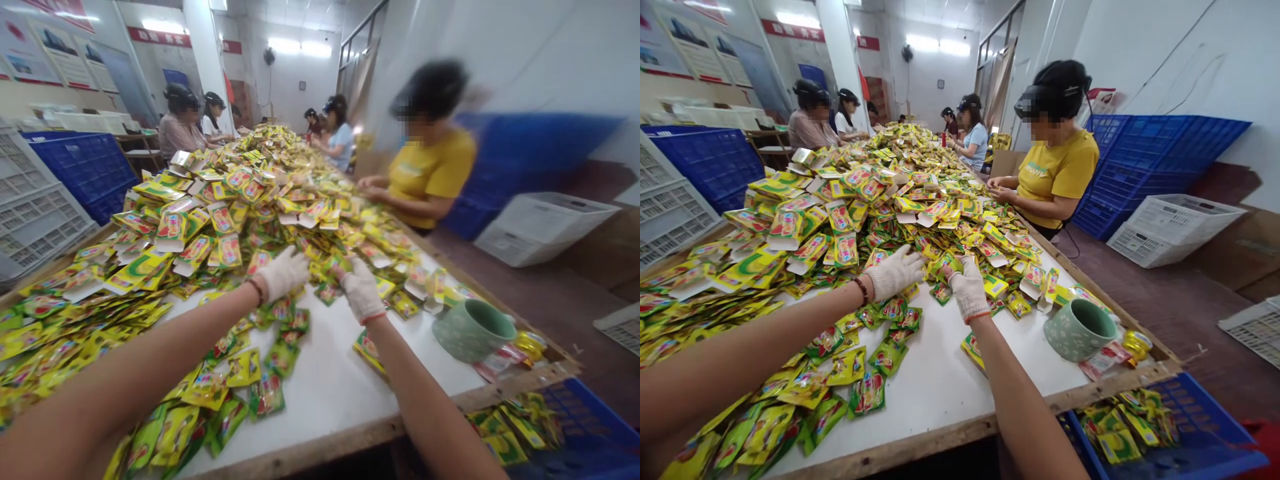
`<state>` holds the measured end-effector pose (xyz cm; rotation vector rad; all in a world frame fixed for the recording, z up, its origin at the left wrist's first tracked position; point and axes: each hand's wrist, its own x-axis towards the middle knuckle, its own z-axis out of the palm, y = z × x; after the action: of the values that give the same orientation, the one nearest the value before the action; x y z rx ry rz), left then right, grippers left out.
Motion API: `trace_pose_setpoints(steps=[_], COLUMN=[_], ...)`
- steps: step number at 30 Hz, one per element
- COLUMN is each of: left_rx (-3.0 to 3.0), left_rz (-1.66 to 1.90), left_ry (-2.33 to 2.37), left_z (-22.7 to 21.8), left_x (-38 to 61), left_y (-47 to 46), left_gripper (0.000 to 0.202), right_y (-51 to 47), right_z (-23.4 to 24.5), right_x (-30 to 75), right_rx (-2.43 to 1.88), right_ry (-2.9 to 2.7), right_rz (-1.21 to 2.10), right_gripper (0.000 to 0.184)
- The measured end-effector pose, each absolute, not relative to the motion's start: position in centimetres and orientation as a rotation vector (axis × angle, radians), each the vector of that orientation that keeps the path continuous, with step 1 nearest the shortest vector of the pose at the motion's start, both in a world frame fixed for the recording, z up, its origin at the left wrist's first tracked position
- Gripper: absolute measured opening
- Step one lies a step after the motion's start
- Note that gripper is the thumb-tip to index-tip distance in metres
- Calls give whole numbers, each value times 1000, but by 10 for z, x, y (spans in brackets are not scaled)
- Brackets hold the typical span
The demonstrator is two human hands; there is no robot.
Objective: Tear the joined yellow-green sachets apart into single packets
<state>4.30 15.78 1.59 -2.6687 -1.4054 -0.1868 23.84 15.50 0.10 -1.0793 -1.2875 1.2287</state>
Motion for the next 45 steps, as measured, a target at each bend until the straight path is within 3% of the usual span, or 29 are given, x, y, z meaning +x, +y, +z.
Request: trace_pose_setpoints(steps=[4, 8, 15, 18, 23, 26, 32, 37, 39, 41, 45], left_rx=[-2545, -2432, -2225, -2161, -2122, -2125, -2224, -2116, -2103, -2099, -2090], left_rz=[-105, -53, -358, -518, -788, -892, -779, -826, -843, -854, -868], left_ry=[-1506, -1656, -2142, -2067, -1930, -1850, -1675, -1739, -1727, -1705, -1705], left_z=[30, 13, -5, -2, -11, -19, -29, -29, -28, -28, -28], left_x=[25, 12, 9, 14, 19, 19, 25, 27, 28, 28, 25], left_y=[131, 80, 44, 35, 18, 11, 6, 10, 12, 12, 9], left_gripper=[30, 24, 36, 44, 33, 40, 53, 50, 50, 51, 51], right_y=[156, 148, 125, 116, 110, 110, 109, 108, 107, 103, 96], right_z=[-2, -3, 1, -2, -5, -1, 4, 9, 13, 16, 15], right_x=[235, 226, 202, 195, 197, 201, 204, 206, 208, 209, 204], right_rx=[-1022, -1046, -1066, -1001, -946, -989, -973, -1019, -1071, -1072, -981], right_ry=[-1261, -1307, -1389, -1392, -1677, -1804, -2153, -1913, -1869, -1921, -1991], right_rz=[1323, 1446, 1466, 1431, 1451, 1483, 1333, 1437, 1450, 1276, 1060], right_gripper=[48, 47, 43, 41, 32, 26, 17, 25, 20, 11, 12])
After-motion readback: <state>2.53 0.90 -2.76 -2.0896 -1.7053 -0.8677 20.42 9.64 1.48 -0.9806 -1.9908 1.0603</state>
